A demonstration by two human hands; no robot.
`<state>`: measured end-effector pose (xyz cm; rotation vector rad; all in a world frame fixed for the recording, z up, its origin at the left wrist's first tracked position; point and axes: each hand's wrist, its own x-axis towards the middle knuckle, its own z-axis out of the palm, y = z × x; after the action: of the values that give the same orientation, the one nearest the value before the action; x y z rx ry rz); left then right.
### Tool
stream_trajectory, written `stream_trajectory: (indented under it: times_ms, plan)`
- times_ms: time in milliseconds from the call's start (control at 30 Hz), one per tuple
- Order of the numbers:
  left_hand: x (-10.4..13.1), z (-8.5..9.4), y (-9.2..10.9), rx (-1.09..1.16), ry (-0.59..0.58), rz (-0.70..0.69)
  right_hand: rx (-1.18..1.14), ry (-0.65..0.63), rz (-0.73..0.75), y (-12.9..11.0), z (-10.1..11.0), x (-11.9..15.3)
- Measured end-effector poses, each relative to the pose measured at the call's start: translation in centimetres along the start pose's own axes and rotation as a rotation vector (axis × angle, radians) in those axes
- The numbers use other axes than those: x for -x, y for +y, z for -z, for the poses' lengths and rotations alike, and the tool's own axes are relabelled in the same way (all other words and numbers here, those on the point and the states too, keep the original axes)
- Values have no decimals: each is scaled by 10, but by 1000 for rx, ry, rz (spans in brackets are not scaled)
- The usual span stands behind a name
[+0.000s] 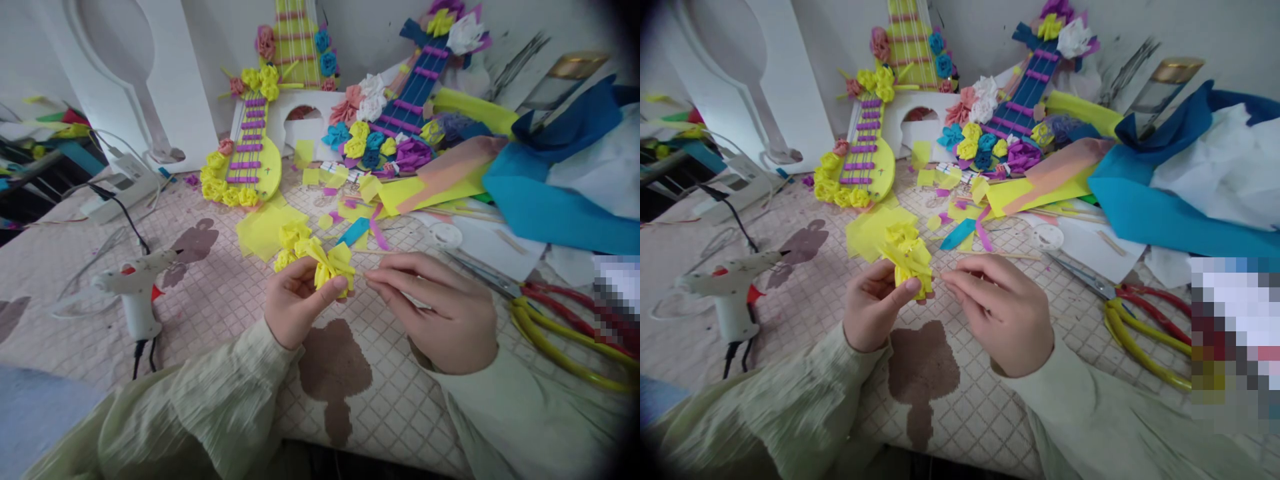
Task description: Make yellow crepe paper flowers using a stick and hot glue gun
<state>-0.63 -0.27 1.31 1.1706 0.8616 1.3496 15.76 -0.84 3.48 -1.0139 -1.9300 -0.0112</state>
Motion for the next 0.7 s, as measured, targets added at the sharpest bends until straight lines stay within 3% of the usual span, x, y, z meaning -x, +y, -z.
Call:
stream_trajectory:
  times_ms: [300, 700]
  plan:
    - [-2, 0, 2, -20, -25, 0, 98, 6, 114, -5, 4, -3]
    - [-2, 1, 1, -46, -12, -1, 15, -60, -88, -11, 6, 3]
